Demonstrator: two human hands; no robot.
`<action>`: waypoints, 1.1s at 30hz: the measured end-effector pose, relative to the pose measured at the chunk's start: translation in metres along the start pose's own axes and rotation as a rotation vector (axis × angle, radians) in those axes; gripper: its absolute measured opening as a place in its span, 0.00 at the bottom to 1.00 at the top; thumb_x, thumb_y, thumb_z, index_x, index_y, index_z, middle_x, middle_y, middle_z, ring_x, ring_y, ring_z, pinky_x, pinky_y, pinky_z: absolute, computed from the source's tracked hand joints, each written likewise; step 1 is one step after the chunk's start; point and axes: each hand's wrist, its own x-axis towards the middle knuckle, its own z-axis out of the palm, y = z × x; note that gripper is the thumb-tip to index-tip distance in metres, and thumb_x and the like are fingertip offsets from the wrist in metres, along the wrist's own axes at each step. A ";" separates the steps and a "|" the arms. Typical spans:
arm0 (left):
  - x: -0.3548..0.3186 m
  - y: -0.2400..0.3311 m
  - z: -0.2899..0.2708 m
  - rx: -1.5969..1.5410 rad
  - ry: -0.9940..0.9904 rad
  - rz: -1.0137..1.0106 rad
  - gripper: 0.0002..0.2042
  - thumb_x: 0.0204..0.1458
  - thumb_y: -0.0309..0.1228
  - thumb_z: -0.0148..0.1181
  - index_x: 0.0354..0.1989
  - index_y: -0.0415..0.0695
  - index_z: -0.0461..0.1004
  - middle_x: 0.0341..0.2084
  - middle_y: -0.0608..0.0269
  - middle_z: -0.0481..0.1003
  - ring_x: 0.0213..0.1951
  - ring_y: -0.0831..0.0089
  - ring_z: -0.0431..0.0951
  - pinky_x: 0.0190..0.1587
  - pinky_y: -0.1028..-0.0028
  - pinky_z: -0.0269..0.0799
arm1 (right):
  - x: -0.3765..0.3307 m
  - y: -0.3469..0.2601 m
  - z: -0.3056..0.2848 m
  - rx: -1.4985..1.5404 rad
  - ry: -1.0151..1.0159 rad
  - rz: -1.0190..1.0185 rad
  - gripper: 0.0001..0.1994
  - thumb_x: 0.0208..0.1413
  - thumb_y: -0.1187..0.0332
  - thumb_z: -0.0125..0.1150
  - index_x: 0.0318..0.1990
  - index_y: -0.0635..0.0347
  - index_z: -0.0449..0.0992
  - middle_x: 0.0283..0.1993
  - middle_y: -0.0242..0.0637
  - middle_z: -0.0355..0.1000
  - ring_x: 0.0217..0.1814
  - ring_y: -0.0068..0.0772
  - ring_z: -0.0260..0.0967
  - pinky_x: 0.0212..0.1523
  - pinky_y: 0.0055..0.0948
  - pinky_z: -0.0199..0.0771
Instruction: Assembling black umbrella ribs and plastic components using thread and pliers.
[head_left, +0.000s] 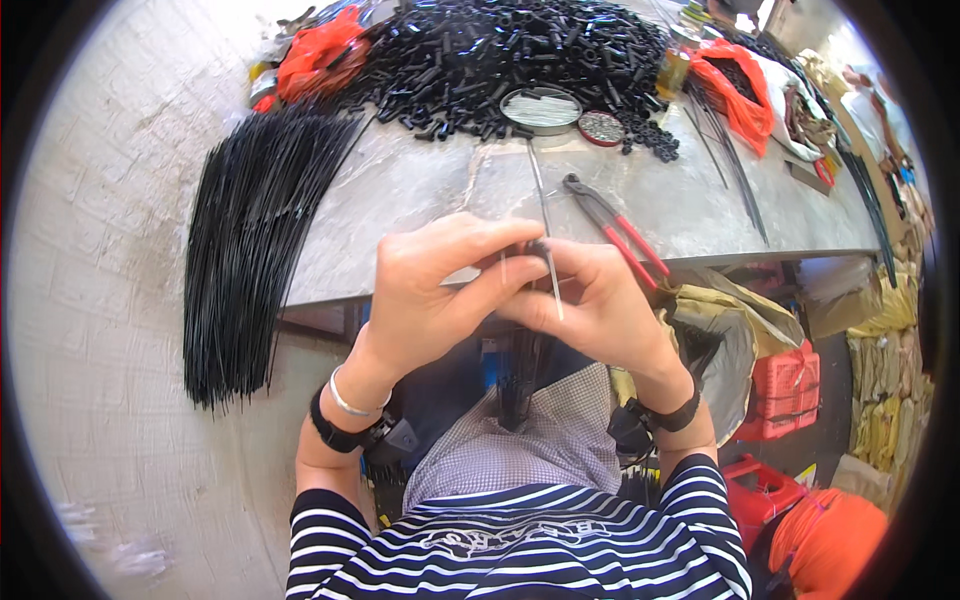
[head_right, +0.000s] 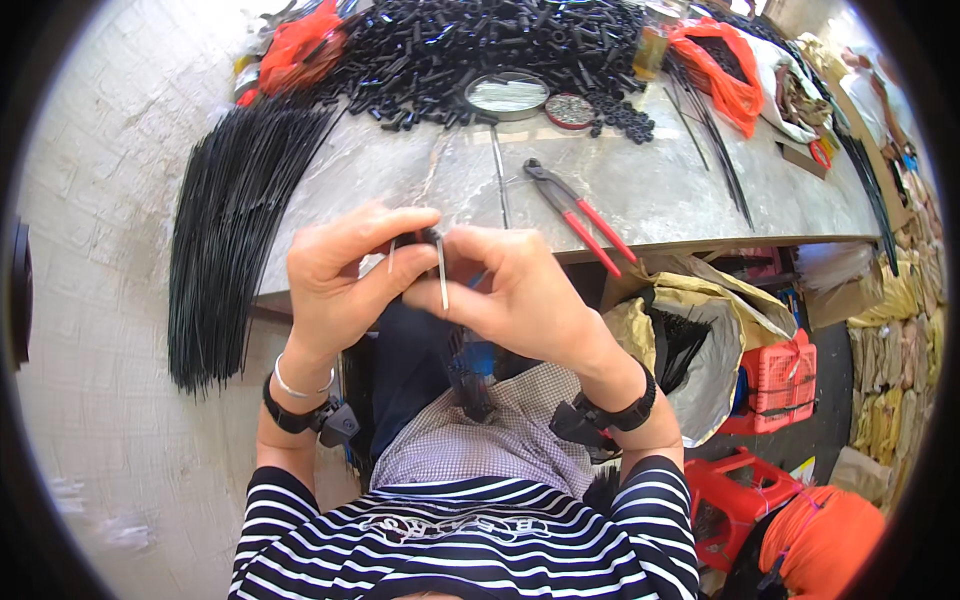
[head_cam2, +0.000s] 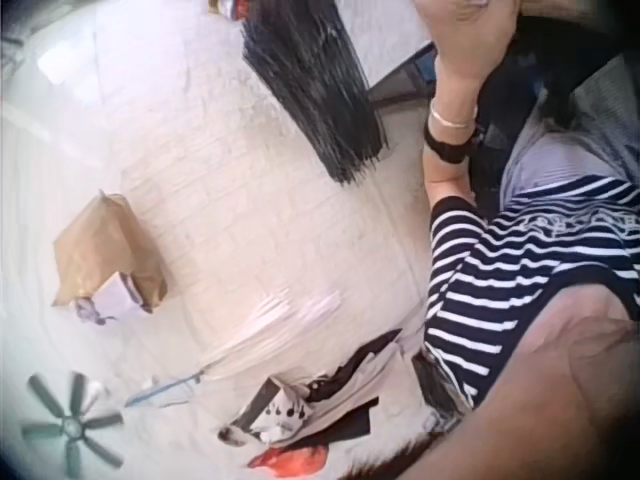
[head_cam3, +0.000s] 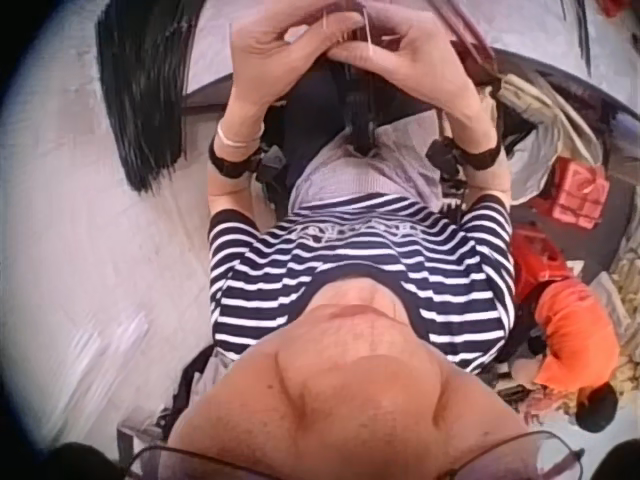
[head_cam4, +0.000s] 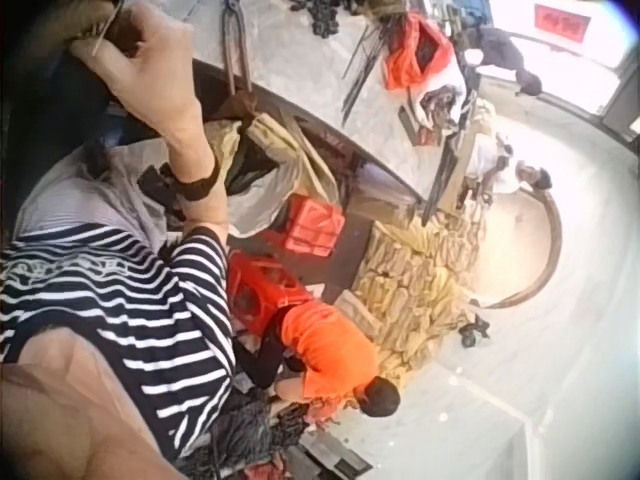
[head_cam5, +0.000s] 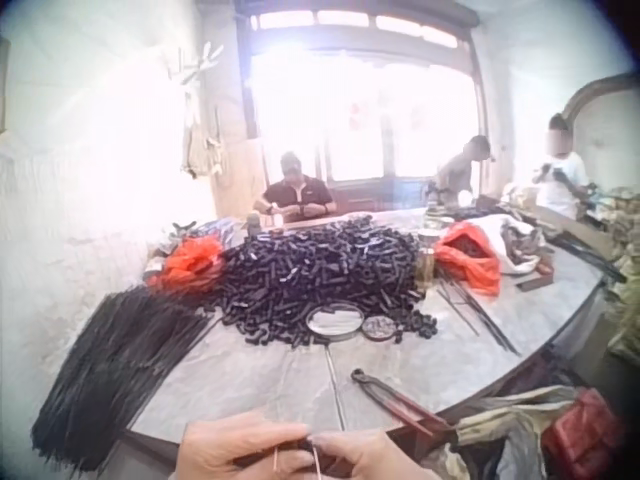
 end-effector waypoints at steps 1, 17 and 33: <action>-0.001 0.001 0.001 -0.035 0.023 -0.044 0.14 0.43 0.19 0.65 0.41 0.37 0.78 0.26 0.60 0.77 0.26 0.78 0.75 0.29 0.80 0.69 | 0.001 -0.004 -0.008 -0.039 -0.092 -0.018 0.11 0.47 0.69 0.68 0.34 0.66 0.74 0.23 0.28 0.70 0.25 0.16 0.64 0.26 0.20 0.66; -0.005 -0.004 -0.004 -0.080 0.017 -0.134 0.12 0.44 0.17 0.64 0.40 0.32 0.76 0.28 0.55 0.78 0.31 0.73 0.78 0.34 0.79 0.72 | 0.088 0.157 -0.191 -1.049 0.472 0.231 0.16 0.44 0.62 0.67 0.39 0.62 0.77 0.40 0.49 0.74 0.44 0.46 0.72 0.45 0.38 0.71; -0.011 -0.009 0.001 -0.120 0.174 -0.156 0.14 0.40 0.21 0.69 0.39 0.41 0.79 0.23 0.62 0.76 0.22 0.80 0.72 0.24 0.82 0.64 | 0.057 0.164 -0.218 -1.214 0.291 0.055 0.09 0.45 0.80 0.52 0.34 0.63 0.76 0.32 0.49 0.74 0.38 0.52 0.72 0.40 0.40 0.72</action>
